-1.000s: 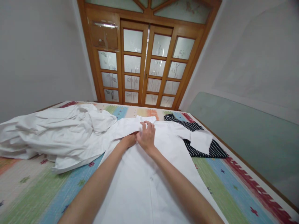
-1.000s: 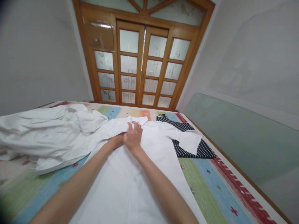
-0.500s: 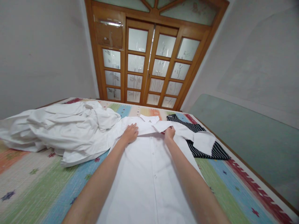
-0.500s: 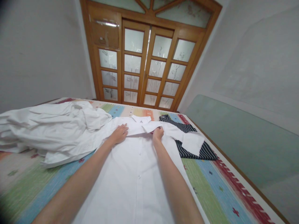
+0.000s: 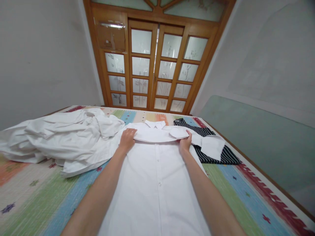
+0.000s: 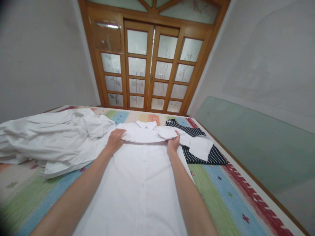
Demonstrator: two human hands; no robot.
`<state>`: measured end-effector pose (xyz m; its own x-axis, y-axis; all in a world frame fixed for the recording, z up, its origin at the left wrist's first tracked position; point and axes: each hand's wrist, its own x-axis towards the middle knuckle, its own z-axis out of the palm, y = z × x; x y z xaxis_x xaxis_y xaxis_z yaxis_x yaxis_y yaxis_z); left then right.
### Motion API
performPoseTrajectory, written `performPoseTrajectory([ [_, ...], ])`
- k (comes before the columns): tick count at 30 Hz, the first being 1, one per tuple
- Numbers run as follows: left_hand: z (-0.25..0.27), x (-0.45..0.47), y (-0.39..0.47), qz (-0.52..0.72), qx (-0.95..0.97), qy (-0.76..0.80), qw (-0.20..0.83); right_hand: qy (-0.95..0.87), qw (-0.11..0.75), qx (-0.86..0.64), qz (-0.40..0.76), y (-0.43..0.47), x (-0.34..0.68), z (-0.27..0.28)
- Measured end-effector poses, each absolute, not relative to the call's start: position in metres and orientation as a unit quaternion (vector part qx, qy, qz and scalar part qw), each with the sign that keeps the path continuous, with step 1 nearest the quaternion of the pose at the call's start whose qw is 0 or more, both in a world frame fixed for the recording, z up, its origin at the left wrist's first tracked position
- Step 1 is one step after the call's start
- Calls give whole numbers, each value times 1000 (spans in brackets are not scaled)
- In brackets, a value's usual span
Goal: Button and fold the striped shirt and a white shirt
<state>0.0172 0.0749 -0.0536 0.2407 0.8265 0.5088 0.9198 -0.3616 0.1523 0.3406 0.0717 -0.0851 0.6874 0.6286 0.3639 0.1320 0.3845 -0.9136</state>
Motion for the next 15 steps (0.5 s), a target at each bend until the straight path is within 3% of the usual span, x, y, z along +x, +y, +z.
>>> performPoseTrajectory([
  [6,-47,-11,67,-272,-681,-669,120,-398,714,-565,114,68,340,-83],
  [11,-49,-23,66,-310,-643,-699,44,-499,623,-602,15,62,333,-76],
  [15,-51,-30,68,-327,-626,-708,-1,-459,606,-649,-16,60,332,-72],
])
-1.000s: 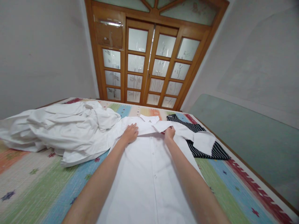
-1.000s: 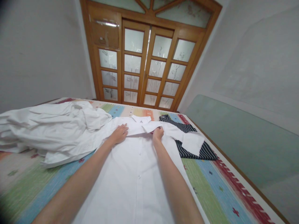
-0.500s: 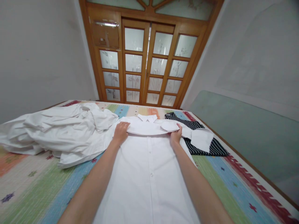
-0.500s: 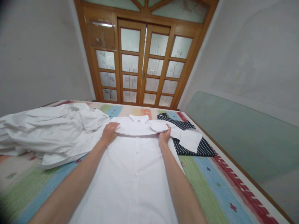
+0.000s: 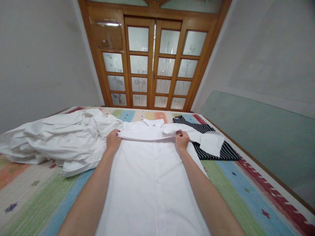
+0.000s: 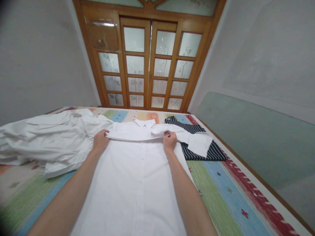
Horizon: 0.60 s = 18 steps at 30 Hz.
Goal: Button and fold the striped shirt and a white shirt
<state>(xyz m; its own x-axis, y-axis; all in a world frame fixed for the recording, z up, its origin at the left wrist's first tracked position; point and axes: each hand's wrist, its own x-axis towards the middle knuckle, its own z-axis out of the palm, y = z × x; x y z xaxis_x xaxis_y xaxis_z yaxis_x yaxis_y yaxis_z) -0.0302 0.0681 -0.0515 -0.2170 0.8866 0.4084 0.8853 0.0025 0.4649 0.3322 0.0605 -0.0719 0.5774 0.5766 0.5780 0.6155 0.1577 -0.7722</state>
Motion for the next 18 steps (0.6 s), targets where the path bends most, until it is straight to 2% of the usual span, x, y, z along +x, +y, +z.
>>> performPoseTrajectory([
  [4,-54,-33,70,336,612,716,16,-356,648,-672,-30,61,335,-72],
  [8,-56,-33,72,353,617,703,26,-366,677,-637,-43,59,334,-72],
  [12,-59,-34,75,374,642,666,60,-398,657,-638,-52,56,329,-70],
  [18,-56,-40,84,434,582,664,179,-402,628,-665,-25,54,325,-69],
])
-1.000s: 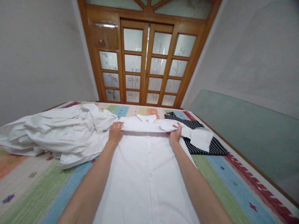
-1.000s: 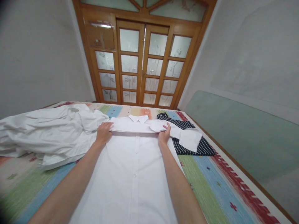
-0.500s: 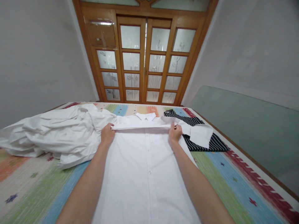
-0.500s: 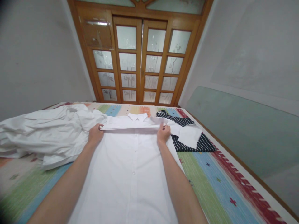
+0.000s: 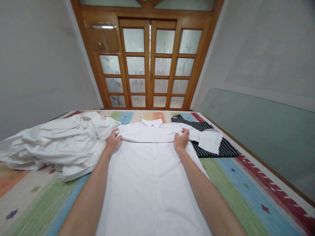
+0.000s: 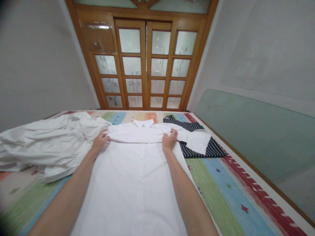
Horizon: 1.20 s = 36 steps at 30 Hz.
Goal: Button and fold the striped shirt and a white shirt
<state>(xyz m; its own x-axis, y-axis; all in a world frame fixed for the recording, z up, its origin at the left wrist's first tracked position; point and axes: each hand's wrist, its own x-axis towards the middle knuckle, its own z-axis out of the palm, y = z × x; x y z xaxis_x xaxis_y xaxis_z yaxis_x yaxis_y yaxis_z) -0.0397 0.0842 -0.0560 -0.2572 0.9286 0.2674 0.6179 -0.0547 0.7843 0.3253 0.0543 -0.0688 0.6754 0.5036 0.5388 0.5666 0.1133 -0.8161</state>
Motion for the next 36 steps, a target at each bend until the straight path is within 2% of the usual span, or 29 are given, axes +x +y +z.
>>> performPoseTrajectory([
  [3,-50,-43,94,449,550,674,203,-389,644,-658,-34,55,326,-69],
  [10,-29,-41,116,401,521,718,228,-383,669,-631,-89,53,324,-67],
  [17,-15,-31,132,397,523,708,259,-387,660,-639,-76,49,320,-63],
  [27,-11,-28,151,399,534,707,236,-376,659,-648,-66,47,320,-61],
  [36,-20,-33,158,354,550,737,171,-381,654,-648,-83,50,321,-63],
])
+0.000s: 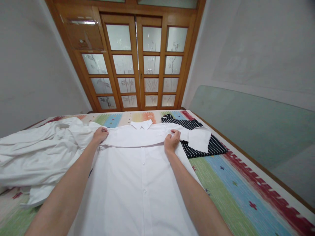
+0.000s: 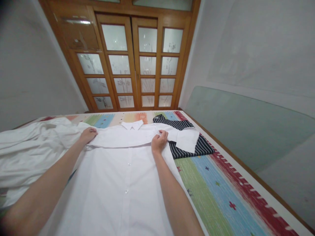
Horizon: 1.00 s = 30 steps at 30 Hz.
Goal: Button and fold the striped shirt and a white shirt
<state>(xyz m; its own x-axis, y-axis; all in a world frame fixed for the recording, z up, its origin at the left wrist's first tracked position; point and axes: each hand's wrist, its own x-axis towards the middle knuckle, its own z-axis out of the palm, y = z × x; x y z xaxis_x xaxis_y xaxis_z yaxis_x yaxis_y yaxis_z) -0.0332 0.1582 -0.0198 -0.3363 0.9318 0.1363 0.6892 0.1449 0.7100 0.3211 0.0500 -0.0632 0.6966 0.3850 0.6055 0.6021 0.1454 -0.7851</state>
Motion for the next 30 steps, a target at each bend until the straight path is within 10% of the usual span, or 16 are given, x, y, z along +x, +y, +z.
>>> performPoseTrajectory([
  [21,-27,-21,118,284,682,673,-31,-357,651,-655,-140,50,322,-65],
  [30,-30,12,98,139,778,608,-71,-574,512,-620,-157,48,312,-68],
])
